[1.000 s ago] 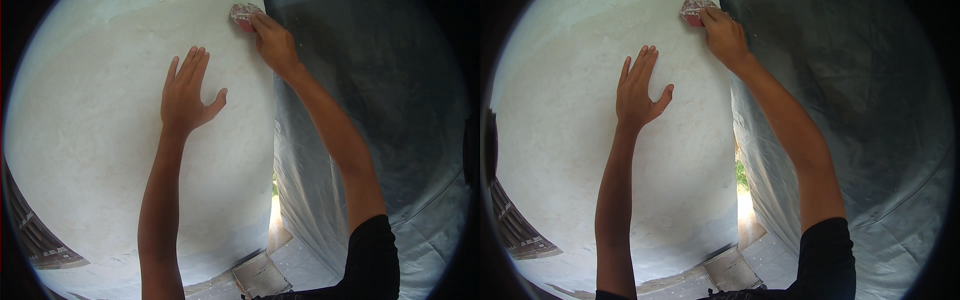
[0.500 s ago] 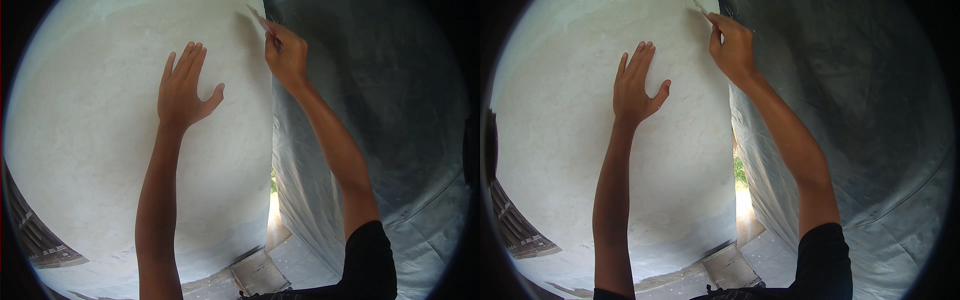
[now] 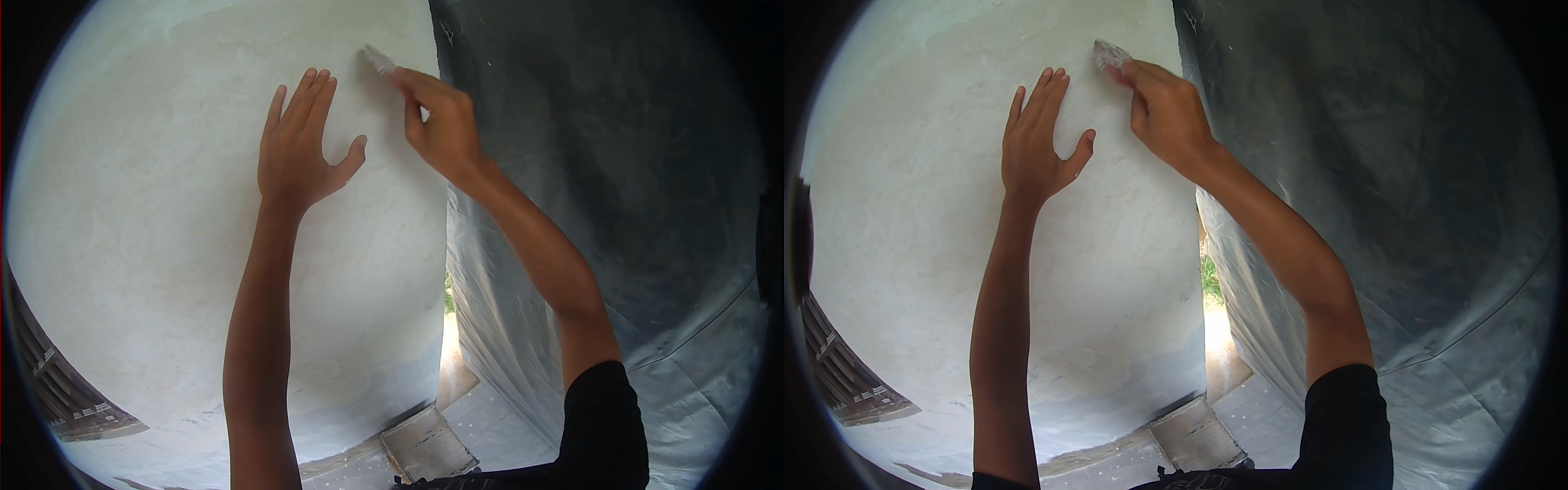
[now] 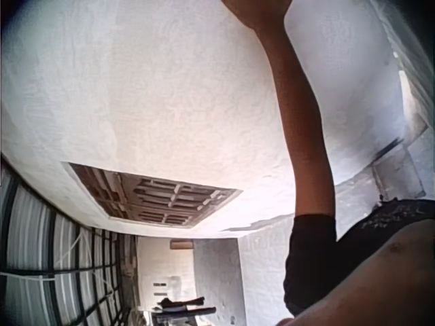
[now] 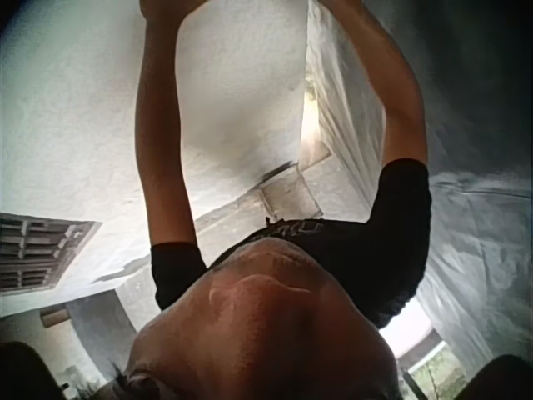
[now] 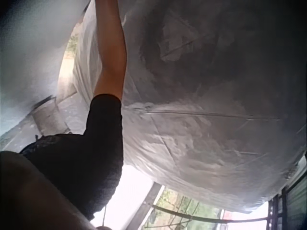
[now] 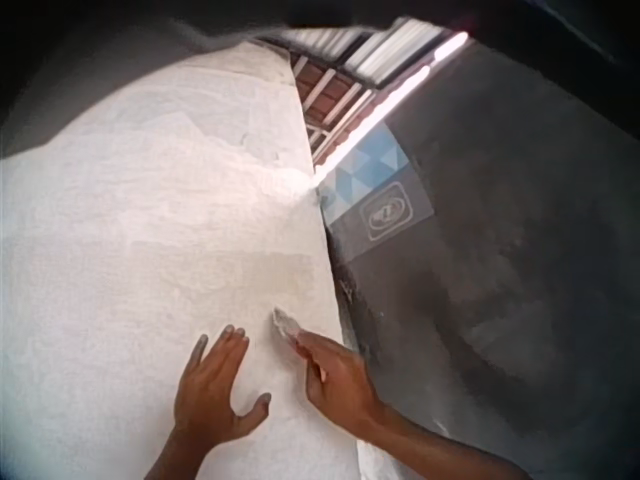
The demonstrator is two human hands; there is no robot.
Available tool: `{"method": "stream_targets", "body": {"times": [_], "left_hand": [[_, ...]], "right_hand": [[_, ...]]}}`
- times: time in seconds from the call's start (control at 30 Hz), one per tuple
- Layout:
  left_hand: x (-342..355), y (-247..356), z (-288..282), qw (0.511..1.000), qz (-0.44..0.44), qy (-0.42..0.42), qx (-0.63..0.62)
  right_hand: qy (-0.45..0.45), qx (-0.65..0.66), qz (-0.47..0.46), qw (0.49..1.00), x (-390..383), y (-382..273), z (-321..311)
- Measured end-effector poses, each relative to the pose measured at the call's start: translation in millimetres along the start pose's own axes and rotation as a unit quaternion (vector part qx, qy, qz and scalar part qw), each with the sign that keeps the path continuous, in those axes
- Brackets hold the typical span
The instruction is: The person smooths a wall surface by applying plaster from a putty tray to the wall and scraping it with a putty knife.
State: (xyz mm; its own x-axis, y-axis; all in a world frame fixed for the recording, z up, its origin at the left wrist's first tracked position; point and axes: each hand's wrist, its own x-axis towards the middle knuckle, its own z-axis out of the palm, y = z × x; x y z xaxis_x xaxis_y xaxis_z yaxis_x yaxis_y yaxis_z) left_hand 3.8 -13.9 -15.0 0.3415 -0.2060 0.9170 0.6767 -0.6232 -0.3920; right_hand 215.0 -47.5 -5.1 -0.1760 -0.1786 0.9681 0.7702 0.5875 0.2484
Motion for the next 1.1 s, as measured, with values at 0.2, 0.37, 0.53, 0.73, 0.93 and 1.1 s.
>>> {"method": "stream_targets", "body": {"times": [0.2,0.37,0.53,0.73,0.93,1.1], "left_hand": [[0,0,2,1.000,0.000,0.000,0.009],[1,3,0,1.000,0.000,0.001,0.001],[0,1,0,1.000,-0.003,0.001,0.000],[0,1,1,1.000,0.000,0.007,-0.002],[0,3,2,1.000,0.000,0.002,-0.019],[0,4,2,1.000,-0.006,0.001,-0.019]], "right_hand": [[0.049,0.031,0.236,0.970,65,36,-23],[0.081,-0.085,-0.027,0.993,67,69,1],[-0.001,-0.207,-0.081,0.975,32,60,20],[-0.036,-0.161,-0.037,0.986,-7,25,4],[0.026,0.151,0.269,0.951,42,38,-36],[0.045,0.203,0.277,0.938,65,60,-37]]}}
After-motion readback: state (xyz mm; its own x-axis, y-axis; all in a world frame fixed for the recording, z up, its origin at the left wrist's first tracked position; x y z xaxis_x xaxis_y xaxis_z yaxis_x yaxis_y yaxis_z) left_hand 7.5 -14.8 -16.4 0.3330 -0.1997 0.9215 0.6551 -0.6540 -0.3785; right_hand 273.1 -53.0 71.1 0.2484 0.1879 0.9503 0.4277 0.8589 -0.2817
